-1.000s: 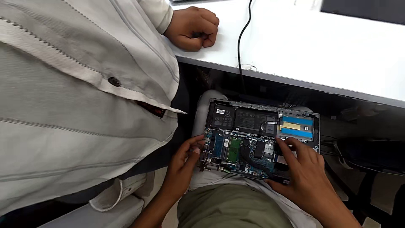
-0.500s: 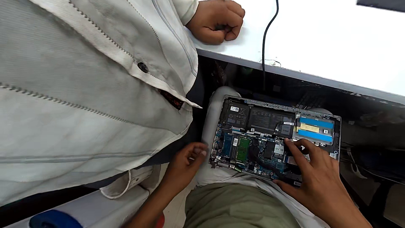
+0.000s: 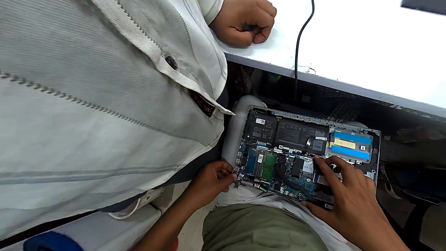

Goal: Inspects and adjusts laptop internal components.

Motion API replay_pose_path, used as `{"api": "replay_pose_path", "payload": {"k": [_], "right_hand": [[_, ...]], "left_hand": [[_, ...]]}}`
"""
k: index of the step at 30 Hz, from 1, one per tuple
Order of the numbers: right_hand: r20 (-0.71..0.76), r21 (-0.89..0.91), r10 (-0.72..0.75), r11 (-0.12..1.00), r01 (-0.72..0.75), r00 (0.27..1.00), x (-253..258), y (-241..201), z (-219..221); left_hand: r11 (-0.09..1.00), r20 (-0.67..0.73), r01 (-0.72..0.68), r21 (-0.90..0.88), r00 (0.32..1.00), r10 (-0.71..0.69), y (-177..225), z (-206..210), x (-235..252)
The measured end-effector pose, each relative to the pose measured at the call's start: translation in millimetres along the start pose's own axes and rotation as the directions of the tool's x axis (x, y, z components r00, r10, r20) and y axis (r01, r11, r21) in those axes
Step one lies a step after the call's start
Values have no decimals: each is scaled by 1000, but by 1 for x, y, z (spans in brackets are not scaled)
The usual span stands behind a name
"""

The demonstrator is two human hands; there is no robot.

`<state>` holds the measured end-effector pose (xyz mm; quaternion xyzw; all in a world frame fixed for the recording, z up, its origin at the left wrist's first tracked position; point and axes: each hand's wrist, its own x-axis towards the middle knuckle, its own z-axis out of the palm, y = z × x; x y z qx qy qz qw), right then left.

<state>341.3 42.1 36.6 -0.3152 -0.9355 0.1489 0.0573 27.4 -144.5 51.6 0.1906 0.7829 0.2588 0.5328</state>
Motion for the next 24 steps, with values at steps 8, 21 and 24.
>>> {"api": "replay_pose_path", "payload": {"k": [8, 21, 24], "right_hand": [[22, 25, -7, 1000, 7, 1000, 2, 4, 6], [19, -38, 5, 999, -4, 1000, -10, 8, 12], [0, -34, 26, 999, -26, 1000, -14, 5, 13]], "left_hand": [[999, -2, -13, 34, 1000, 13, -2, -4, -3], [777, -285, -219, 590, 844, 455, 18, 17, 8], [646, -274, -317, 695, 713, 645, 30, 23, 17]]}}
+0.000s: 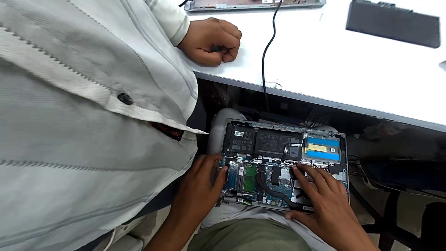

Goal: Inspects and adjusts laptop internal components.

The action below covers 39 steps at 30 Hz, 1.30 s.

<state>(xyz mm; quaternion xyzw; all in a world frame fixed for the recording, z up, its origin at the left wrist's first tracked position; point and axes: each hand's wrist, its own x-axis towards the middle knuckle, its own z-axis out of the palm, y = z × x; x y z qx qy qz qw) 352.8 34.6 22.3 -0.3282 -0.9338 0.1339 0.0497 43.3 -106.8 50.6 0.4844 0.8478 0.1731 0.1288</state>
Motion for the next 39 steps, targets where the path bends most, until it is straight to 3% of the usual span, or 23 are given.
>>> {"api": "replay_pose_path", "payload": {"k": [5, 14, 19, 21, 23, 25, 27, 29, 35, 39], "right_hand": [[-118, 176, 13, 984, 8, 993, 16, -12, -12], [-95, 221, 26, 975, -4, 995, 58, -12, -25], [-155, 256, 93, 965, -51, 984, 55, -6, -33], [-135, 347, 134, 935, -80, 982, 54, -5, -35], [-27, 555, 147, 825, -108, 989, 57, -16, -34], [165, 742, 85, 646, -181, 983, 63, -34, -30], [351, 815, -37, 503, -286, 936, 74, -52, -25], [476, 818, -128, 429, -385, 870, 84, -67, -19], [621, 780, -217, 262, -568, 753, 92, -93, -16], [601, 777, -237, -51, -627, 764, 96, -100, -17]], "left_hand": [[975, -28, -221, 4, 975, 221, 10, 10, 13], [920, 86, -382, -86, 917, 389, 14, 26, 25], [908, 47, -404, -108, 911, 411, 17, 30, 39], [905, 23, -403, -136, 912, 410, 14, 31, 43], [898, 6, -405, -174, 911, 412, 12, 30, 48], [894, 8, -393, -217, 915, 404, 10, 27, 52], [902, 1, -366, -228, 927, 376, 8, 25, 53], [925, -26, -333, -185, 942, 334, 4, 21, 51], [979, -67, -201, -21, 978, 200, 3, 16, 27], [990, -10, -133, -35, 991, 133, 3, 18, 15]]}}
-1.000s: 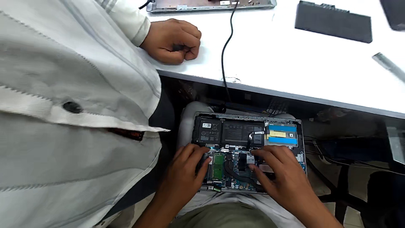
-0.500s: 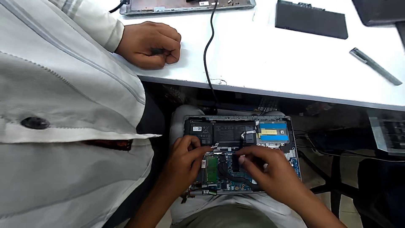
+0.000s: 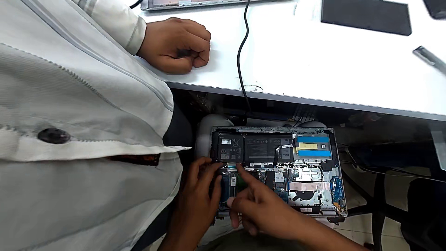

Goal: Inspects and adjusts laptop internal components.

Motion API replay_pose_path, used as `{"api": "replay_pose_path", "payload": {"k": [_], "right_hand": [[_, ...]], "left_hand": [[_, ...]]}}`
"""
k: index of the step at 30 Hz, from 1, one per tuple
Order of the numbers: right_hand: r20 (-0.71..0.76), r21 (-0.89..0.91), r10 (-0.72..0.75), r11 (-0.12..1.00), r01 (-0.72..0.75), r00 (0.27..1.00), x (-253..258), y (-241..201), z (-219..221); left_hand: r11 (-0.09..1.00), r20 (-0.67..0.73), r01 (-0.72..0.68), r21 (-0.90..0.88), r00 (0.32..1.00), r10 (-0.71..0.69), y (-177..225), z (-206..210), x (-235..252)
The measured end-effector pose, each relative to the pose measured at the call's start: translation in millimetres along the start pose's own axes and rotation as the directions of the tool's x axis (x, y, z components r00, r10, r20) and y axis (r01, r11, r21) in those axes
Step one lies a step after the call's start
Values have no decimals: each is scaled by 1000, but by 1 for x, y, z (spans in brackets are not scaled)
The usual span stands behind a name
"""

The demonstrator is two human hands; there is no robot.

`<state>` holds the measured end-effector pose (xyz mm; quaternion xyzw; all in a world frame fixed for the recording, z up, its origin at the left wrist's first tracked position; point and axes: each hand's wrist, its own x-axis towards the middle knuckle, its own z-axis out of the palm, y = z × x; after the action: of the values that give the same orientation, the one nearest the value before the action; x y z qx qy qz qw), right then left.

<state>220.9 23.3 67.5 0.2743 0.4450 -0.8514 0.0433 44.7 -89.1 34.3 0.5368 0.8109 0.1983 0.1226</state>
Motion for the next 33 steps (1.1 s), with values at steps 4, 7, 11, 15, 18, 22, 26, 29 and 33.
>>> {"api": "replay_pose_path", "payload": {"k": [4, 7, 11, 15, 18, 22, 26, 29, 33], "right_hand": [[-135, 449, 16, 893, 47, 991, -1, -1, 6], [-194, 612, 30, 785, 97, 981, 0, 2, 10], [-227, 742, 11, 649, 166, 974, 3, 6, 18], [-214, 782, -77, 584, 218, 974, 4, 4, 21], [-237, 655, -116, 714, 247, 965, -5, -2, 13], [-422, 238, -163, 929, 282, 892, -35, -3, -21], [-451, -264, -187, 962, 70, 873, -52, 9, -52], [-395, -474, -125, 876, -85, 910, -51, 8, -52], [-366, -568, -91, 810, -145, 926, -47, 4, -47]], "left_hand": [[1000, 12, -13, -22, 1000, 13, 1, 0, -2], [999, -12, -38, -12, 999, 38, 0, 1, 2], [995, -52, -100, 29, 994, 101, 4, 6, 13], [983, -65, -176, 54, 982, 179, 4, 9, 29], [971, -74, -228, 64, 970, 233, 3, 8, 39], [974, -78, -228, -15, 971, 226, 5, 3, 43], [951, -34, -286, -117, 958, 284, 20, -1, 38], [925, 66, -376, -49, 923, 379, 38, 4, 35], [907, 208, -405, 119, 903, 376, 54, 16, 33]]}}
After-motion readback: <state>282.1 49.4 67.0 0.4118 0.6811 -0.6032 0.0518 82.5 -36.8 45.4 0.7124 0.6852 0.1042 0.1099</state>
